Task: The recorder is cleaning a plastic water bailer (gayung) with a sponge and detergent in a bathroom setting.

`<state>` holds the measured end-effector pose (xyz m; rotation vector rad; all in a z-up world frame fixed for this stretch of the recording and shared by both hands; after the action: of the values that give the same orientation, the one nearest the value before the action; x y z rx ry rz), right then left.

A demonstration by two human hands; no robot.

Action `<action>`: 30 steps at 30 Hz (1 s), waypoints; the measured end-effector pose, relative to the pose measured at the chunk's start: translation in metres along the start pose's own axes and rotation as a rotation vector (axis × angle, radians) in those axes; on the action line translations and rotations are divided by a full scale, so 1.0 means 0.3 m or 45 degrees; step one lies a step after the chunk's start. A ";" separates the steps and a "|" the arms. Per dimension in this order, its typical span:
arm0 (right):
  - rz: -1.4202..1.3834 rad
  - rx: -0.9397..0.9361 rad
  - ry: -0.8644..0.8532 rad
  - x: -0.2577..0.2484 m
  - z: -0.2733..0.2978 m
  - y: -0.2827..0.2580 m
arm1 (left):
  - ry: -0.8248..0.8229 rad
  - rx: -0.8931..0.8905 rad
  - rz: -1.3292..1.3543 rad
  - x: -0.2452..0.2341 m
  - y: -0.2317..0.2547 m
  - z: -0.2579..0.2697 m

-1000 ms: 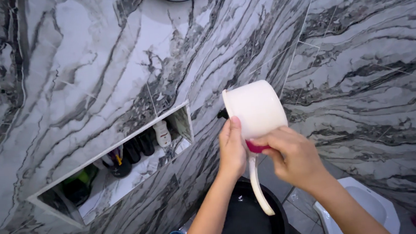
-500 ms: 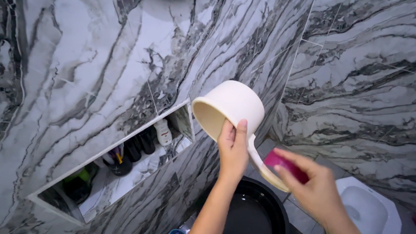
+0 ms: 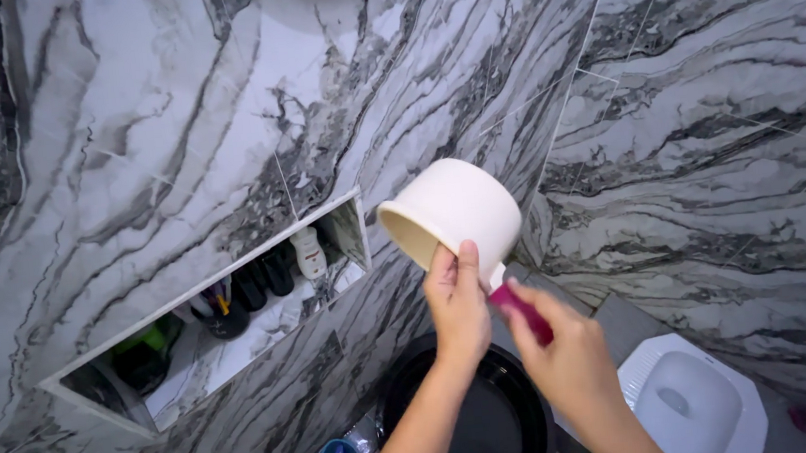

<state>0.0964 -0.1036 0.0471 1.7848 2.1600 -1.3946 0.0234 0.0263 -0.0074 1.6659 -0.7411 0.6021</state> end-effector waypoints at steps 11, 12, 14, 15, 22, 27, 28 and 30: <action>-0.620 0.150 -0.275 0.046 0.009 0.217 | -0.133 0.050 -0.058 -0.115 -0.017 -0.067; -0.728 0.327 -0.269 0.058 0.000 0.262 | -0.156 0.024 -0.043 -0.139 -0.026 -0.065; -0.836 0.511 -0.269 0.078 -0.015 0.307 | -0.173 -0.003 -0.031 -0.184 -0.034 -0.057; -0.899 0.573 -0.300 0.091 -0.021 0.310 | -0.168 -0.065 -0.017 -0.205 -0.040 -0.052; -1.036 0.569 -0.435 0.199 0.008 0.317 | -0.135 -0.128 -0.068 -0.378 -0.109 -0.016; -1.116 0.803 -0.527 0.405 0.030 0.513 | 0.101 -0.301 -0.028 -0.574 -0.144 0.020; -1.153 0.882 -0.550 0.451 0.040 0.550 | 0.188 -0.386 0.010 -0.628 -0.169 0.032; -1.136 1.025 -0.549 0.534 0.039 0.600 | 0.290 -0.453 -0.017 -0.690 -0.196 0.053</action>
<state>0.1770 0.0059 -0.1522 0.3149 2.3584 -2.7806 -0.0710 0.0513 -0.1997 1.2511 -0.6287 0.6001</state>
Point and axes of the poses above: each hand's wrist, its own z-axis away from the middle knuckle, its own x-axis out of the palm, y = z × x, the point moved 5 cm from there along -z, towards the middle knuckle, and after that the axes turned 10 degrees about y, right-handed, at the moved point
